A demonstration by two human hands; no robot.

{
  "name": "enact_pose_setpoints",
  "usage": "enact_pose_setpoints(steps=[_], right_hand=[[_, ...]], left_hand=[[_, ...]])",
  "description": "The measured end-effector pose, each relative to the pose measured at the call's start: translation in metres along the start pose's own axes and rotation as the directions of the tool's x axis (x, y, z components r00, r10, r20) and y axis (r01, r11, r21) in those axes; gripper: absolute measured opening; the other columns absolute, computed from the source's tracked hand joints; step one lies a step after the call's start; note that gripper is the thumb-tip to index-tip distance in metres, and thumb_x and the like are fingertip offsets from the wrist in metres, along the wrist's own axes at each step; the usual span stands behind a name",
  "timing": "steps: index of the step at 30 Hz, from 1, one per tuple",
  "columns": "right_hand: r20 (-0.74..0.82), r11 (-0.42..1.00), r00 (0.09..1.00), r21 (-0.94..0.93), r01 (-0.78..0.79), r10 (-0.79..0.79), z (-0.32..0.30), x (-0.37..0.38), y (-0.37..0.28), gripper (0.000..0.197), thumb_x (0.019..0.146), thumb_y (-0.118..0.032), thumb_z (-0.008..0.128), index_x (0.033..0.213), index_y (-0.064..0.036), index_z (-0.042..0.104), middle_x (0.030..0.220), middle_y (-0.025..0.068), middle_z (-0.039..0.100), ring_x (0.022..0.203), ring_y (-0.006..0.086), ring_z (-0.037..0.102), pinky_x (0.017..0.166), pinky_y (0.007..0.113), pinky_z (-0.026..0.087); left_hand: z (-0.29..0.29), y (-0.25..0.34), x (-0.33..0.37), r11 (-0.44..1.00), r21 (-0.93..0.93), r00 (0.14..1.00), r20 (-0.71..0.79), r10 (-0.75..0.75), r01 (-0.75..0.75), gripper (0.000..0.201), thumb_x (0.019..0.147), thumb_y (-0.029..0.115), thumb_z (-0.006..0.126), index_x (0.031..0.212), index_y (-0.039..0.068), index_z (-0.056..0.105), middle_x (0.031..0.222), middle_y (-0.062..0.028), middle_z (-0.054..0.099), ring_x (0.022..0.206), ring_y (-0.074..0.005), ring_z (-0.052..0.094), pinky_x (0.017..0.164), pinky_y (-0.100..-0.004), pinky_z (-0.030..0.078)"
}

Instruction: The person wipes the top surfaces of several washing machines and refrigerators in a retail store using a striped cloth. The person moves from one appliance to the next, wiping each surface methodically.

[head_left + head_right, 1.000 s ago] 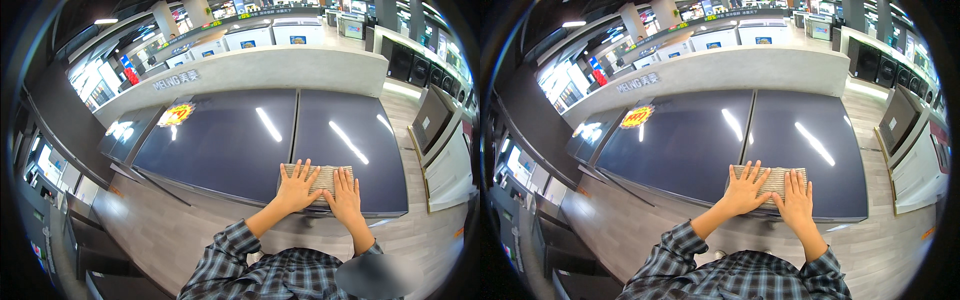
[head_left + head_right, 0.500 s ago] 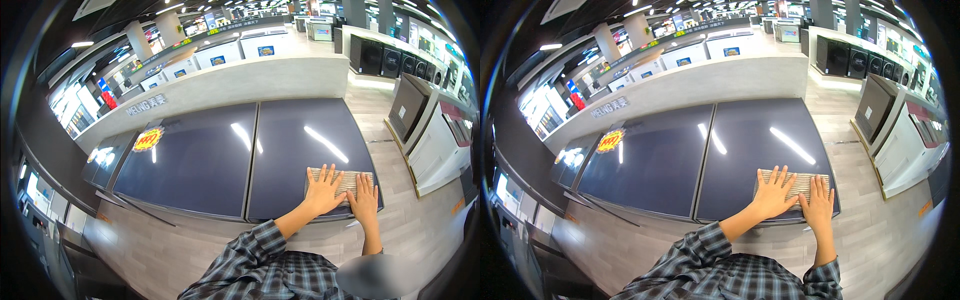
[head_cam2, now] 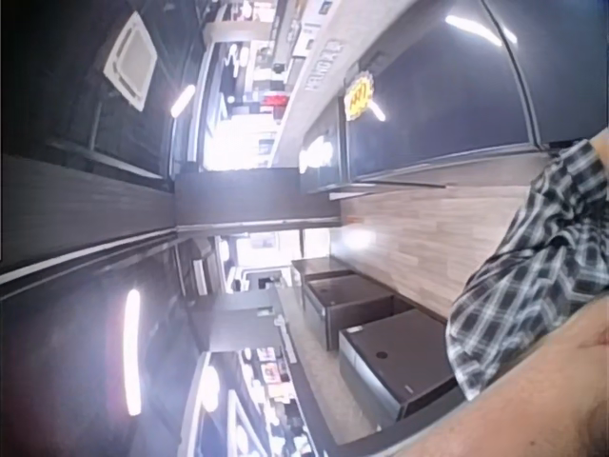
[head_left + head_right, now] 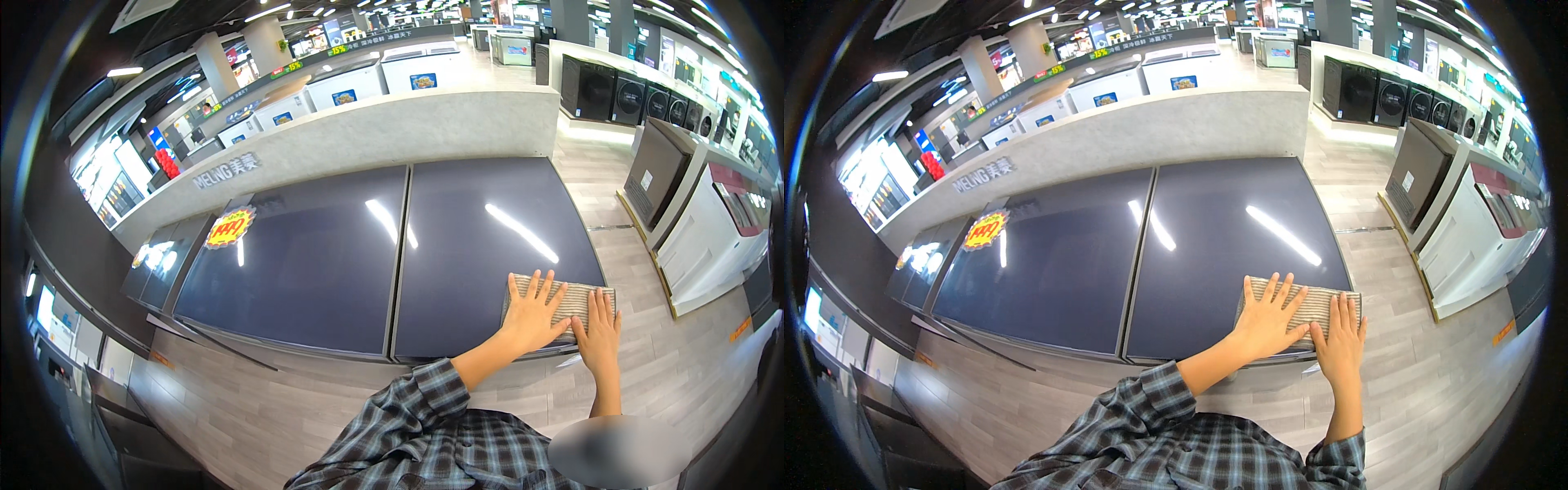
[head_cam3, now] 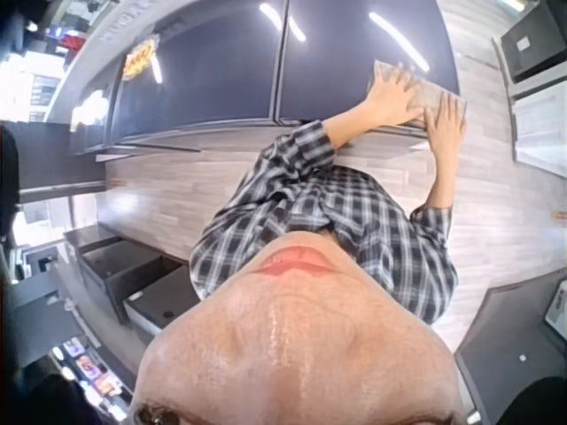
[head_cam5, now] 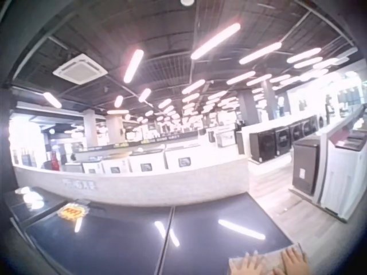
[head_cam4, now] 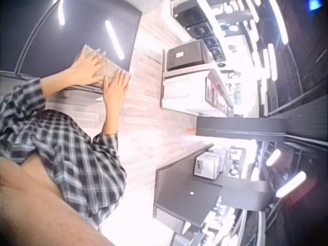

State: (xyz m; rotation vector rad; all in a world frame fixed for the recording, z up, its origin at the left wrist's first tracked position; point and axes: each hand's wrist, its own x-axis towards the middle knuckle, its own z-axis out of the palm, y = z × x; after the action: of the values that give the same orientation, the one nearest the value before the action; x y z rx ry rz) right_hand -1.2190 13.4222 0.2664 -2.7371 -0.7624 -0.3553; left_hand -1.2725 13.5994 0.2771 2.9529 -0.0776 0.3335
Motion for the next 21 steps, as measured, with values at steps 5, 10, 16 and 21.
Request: enact_pose_setpoints(steps=[5, 10, 16, 21], right_hand=[[-0.013, 1.0, 1.0, 0.009, 0.021, -0.021, -0.007, -0.015, 0.002, 0.064, 0.096, -0.041, 0.048, 0.144, -0.0005, 0.036, 0.151, 0.0167, 0.033, 0.143, 0.0313, 0.024, 0.116, 0.052, 0.011], [0.002, 0.992, 0.994, 0.058, 0.109, -0.109, -0.011, -0.024, 0.0, 0.068, 0.094, -0.043, 0.051, 0.144, 0.0001, 0.035, 0.151, 0.0177, 0.033, 0.143, 0.032, 0.024, 0.117, 0.054, 0.007], [0.048, 0.986, 0.986, 0.05, 0.158, -0.16, -0.039, -0.03, -0.012, 0.074, 0.089, -0.045, 0.06, 0.141, 0.0032, 0.038, 0.148, 0.0196, 0.036, 0.141, 0.0335, 0.028, 0.116, 0.055, 0.007], [-0.012, 0.959, 0.965, 0.111, 0.262, -0.263, -0.031, -0.015, -0.007, 0.069, 0.09, -0.043, 0.057, 0.137, 0.0042, 0.041, 0.144, 0.0227, 0.041, 0.138, 0.0354, 0.034, 0.116, 0.052, 0.016]], left_hand=[[0.001, 0.005, -0.008, 0.999, -0.007, 0.998, -0.036, 0.054, -0.054, 0.071, 0.094, 0.056, 0.038, 0.149, 0.011, 0.031, 0.155, -0.0201, 0.024, 0.143, -0.0397, 0.021, 0.106, -0.0722, 0.01], [-0.005, 0.002, -0.026, 0.997, -0.021, 0.995, -0.064, 0.072, -0.074, 0.072, 0.093, 0.057, 0.04, 0.149, 0.012, 0.032, 0.154, -0.0206, 0.027, 0.143, -0.0394, 0.023, 0.107, -0.0712, 0.01], [-0.007, 0.001, -0.041, 0.995, -0.003, 0.99, -0.098, 0.1, -0.101, 0.075, 0.091, 0.061, 0.042, 0.148, 0.013, 0.034, 0.153, -0.0204, 0.029, 0.142, -0.0391, 0.024, 0.107, -0.071, 0.011], [-0.006, 0.001, -0.047, 0.997, 0.005, 0.991, -0.107, 0.08, -0.08, 0.074, 0.091, 0.061, 0.044, 0.147, 0.014, 0.036, 0.153, -0.02, 0.029, 0.142, -0.0387, 0.024, 0.107, -0.0709, 0.012]])
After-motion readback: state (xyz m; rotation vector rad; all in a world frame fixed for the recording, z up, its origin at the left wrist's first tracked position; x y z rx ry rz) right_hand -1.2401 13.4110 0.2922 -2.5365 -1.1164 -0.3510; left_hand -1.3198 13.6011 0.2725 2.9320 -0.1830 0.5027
